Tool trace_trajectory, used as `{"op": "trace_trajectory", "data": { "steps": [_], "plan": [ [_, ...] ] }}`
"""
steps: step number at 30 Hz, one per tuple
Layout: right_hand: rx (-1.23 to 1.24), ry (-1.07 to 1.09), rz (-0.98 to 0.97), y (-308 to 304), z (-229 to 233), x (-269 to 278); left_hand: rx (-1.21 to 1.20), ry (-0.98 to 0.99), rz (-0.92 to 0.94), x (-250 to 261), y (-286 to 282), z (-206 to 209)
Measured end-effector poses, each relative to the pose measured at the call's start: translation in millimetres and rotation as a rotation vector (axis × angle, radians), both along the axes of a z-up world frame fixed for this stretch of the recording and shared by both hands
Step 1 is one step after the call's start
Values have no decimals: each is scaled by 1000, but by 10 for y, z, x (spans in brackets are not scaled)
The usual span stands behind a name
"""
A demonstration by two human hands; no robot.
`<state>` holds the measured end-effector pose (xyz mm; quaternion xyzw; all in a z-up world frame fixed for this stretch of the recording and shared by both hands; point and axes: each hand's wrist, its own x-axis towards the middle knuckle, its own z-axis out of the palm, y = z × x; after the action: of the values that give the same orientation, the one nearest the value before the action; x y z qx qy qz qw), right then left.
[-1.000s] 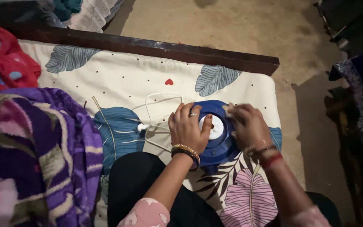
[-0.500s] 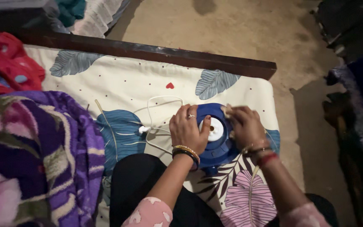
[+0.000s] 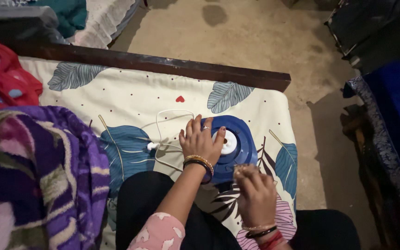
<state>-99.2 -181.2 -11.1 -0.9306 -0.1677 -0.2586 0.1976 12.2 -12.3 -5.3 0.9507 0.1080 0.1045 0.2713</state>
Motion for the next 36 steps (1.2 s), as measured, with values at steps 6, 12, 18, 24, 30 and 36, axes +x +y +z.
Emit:
{"op": "trace_trajectory", "data": {
  "steps": [6, 12, 18, 24, 30, 36],
  "plan": [
    [-69, -57, 63, 384, 34, -183, -55, 190, -40, 72, 46, 85],
    [-172, -3, 141, 814, 85, -93, -89, 377, -127, 157, 153, 195],
    [-154, -64, 280, 580, 171, -128, 46, 473, -336, 451, 348, -226],
    [-202, -34, 250, 272, 203, -151, -1025, 319, -419, 517, 754, -510],
    [-186, -69, 297, 884, 256, 46, -1320, 337, -463, 407, 810, -271],
    [-340, 55, 238, 1346, 289, 465, -1165, 375, -392, 482, 916, -153]
  ]
}}
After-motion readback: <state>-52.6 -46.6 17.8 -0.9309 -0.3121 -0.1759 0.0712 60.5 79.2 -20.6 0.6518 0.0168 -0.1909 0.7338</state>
